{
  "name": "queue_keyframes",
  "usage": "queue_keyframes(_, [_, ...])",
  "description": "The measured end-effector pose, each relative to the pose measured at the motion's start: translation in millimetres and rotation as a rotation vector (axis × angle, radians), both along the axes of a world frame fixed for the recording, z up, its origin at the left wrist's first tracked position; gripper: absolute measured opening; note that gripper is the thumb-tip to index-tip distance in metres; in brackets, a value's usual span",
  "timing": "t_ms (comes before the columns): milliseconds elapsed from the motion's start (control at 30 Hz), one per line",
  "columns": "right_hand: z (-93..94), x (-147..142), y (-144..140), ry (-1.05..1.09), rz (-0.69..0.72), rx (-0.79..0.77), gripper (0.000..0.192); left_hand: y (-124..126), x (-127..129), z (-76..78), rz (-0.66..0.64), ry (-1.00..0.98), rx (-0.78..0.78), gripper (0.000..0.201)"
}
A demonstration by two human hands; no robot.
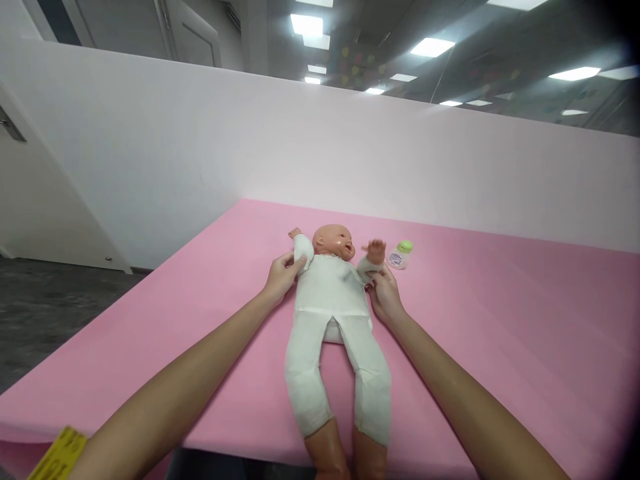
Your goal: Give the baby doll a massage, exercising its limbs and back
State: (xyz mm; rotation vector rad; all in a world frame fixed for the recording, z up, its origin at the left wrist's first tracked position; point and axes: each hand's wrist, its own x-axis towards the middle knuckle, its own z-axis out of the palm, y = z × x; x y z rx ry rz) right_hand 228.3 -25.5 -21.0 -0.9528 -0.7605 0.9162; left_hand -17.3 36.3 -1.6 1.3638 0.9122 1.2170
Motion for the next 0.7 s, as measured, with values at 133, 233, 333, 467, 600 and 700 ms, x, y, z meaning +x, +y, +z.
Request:
queue_keyframes(133, [-1.0, -0.3, 0.6, -0.017, 0.042, 0.04, 0.018, -0.4, 0.3, 0.1, 0.005, 0.007, 0.018, 0.045])
queue_keyframes(233, [0.7, -0.5, 0.1, -0.01, 0.009, 0.0, 0.014, 0.0, 0.0, -0.2, -0.001, 0.013, 0.009, 0.044])
queue_keyframes(333, [2.3, -0.4, -0.3, 0.018, -0.015, -0.027, 0.017, 0.2, -0.1, 0.0, 0.0, 0.016, 0.002, 0.043])
queue_keyframes(467, [2.0, -0.1, -0.3, 0.006, -0.011, -0.024, 0.02, -0.6, 0.1, 0.9, 0.009, 0.008, 0.008, 0.044])
queue_keyframes(600, [1.9, -0.1, 0.0, 0.006, -0.015, -0.021, 0.019, -1.4, -0.4, 1.8, -0.017, -0.012, 0.005, 0.041])
queue_keyframes(700, [3.6, -0.4, -0.4, 0.004, -0.028, -0.034, 0.015, -2.0, -0.4, 3.2, -0.056, -0.034, 0.005, 0.034])
